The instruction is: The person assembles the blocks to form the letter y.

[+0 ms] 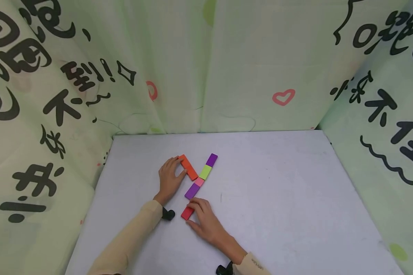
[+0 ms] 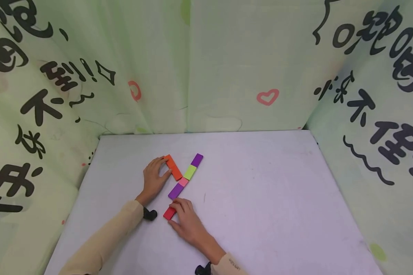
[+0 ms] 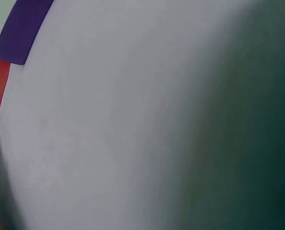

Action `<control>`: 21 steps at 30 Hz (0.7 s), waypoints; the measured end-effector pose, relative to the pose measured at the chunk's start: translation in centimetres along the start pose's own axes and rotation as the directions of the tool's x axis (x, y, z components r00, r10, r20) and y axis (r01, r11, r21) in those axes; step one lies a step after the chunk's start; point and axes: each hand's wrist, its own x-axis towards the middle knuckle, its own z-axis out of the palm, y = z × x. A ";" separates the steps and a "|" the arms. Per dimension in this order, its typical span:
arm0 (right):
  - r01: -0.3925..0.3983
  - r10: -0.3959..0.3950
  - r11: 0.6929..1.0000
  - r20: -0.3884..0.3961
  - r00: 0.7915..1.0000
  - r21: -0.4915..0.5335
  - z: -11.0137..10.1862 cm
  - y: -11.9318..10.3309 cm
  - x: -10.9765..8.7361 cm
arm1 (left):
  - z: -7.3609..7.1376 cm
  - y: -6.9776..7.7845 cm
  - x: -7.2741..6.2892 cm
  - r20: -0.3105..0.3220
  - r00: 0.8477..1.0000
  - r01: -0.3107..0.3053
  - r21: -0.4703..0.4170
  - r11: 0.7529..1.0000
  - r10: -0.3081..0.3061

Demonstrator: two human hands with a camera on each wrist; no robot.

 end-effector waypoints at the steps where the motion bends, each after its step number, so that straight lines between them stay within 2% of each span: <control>1: -0.016 0.016 1.000 -0.030 0.999 -0.010 0.1 0.0 -0.1 | 0.0 0.1 0.0 0.001 1.000 -0.001 -0.004 1.000 0.001; 4: -0.071 0.066 0.996 -0.100 0.993 -0.048 0.3 0.1 -0.3 | 0.0 0.2 0.0 0.001 1.000 0.001 -0.001 1.000 -0.001; 7: -0.121 0.110 0.989 -0.124 0.986 -0.085 0.6 0.0 -0.4 | 0.0 0.3 0.0 -0.004 1.000 0.002 0.009 1.000 -0.002; 16: -0.205 0.189 0.963 -0.101 0.977 -0.176 1.3 -1.5 0.2 | 0.1 0.3 0.0 0.000 1.000 0.005 0.014 1.000 -0.005; 21: -0.198 0.184 0.957 -0.087 0.979 -0.212 1.5 -1.9 0.5 | 0.1 0.2 0.0 0.001 1.000 0.009 0.013 1.000 -0.009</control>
